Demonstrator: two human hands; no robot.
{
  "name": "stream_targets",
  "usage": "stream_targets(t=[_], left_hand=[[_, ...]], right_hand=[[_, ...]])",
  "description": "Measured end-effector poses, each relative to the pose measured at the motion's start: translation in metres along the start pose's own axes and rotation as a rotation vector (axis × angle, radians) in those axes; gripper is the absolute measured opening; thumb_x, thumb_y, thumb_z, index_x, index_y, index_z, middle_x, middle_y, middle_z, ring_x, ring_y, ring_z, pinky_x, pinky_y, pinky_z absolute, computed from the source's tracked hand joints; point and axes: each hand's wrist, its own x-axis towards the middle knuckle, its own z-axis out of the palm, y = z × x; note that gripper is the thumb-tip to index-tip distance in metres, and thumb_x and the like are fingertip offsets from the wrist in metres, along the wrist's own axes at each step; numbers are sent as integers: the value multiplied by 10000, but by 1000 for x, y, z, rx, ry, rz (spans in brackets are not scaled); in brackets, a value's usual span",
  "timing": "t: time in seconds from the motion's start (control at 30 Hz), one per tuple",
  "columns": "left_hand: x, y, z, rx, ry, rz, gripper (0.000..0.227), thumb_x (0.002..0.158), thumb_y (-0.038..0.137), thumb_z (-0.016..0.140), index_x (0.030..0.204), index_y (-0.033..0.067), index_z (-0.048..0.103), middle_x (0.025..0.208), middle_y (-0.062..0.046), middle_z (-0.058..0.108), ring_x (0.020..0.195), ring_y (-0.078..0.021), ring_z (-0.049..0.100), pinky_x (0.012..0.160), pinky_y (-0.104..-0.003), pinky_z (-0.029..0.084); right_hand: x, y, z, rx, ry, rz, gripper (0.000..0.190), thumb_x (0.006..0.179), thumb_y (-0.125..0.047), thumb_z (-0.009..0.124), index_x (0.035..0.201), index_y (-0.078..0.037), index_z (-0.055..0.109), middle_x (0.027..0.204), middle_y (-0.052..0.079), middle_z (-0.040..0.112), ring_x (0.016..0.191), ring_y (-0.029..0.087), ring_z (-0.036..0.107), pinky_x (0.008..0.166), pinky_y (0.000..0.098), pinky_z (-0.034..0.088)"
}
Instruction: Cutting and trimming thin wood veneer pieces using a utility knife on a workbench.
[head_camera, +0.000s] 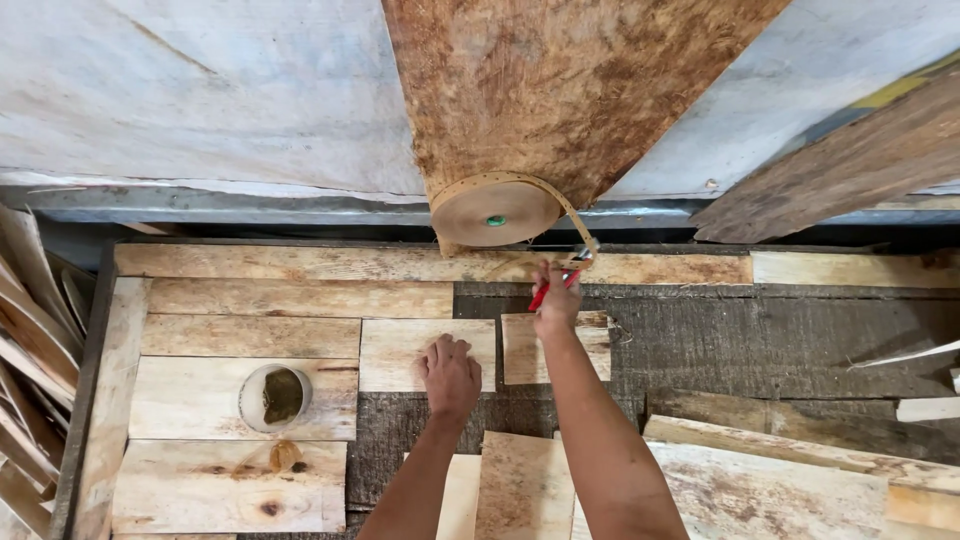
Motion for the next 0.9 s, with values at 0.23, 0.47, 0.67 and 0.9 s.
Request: stream_targets(t=[0.23,0.47,0.67,0.9], left_hand=[[-3,0,-2,8,-17,8,276,934,179,585,1185,87,655,1391,-178,492,1344,-336,434,1113,-563,337],[-2,3,-4,28,-51,-8,303,948,199,577,1223,86,635,1418,-183,473,1356,-340,421,1136,-565,321],[-4,-1,5,34,-56,-2,314,958,215,575,1237,81,630,1431,-185,456,1362,-343,416,1151,-565,314],[-6,3,-4,45,-83,-5,355,945,211,583,1276,83,604,1459,-184,431,1390,-344,391,1175,-552,304]], right_hand=[[47,-3,-16,289,-41,-81,205,1041,-231,638,1188,-89,650,1076,19,765,824,115,705,621,238,529],[45,-7,-18,385,-34,-31,229,1048,-223,596,1266,-150,598,1192,-17,743,934,125,730,619,235,530],[29,-23,-14,490,11,57,249,1058,-226,577,1283,-127,616,1223,1,754,930,119,741,616,203,549],[53,10,-38,188,-68,53,169,1096,-200,571,1137,-49,635,948,48,713,711,115,662,544,227,492]])
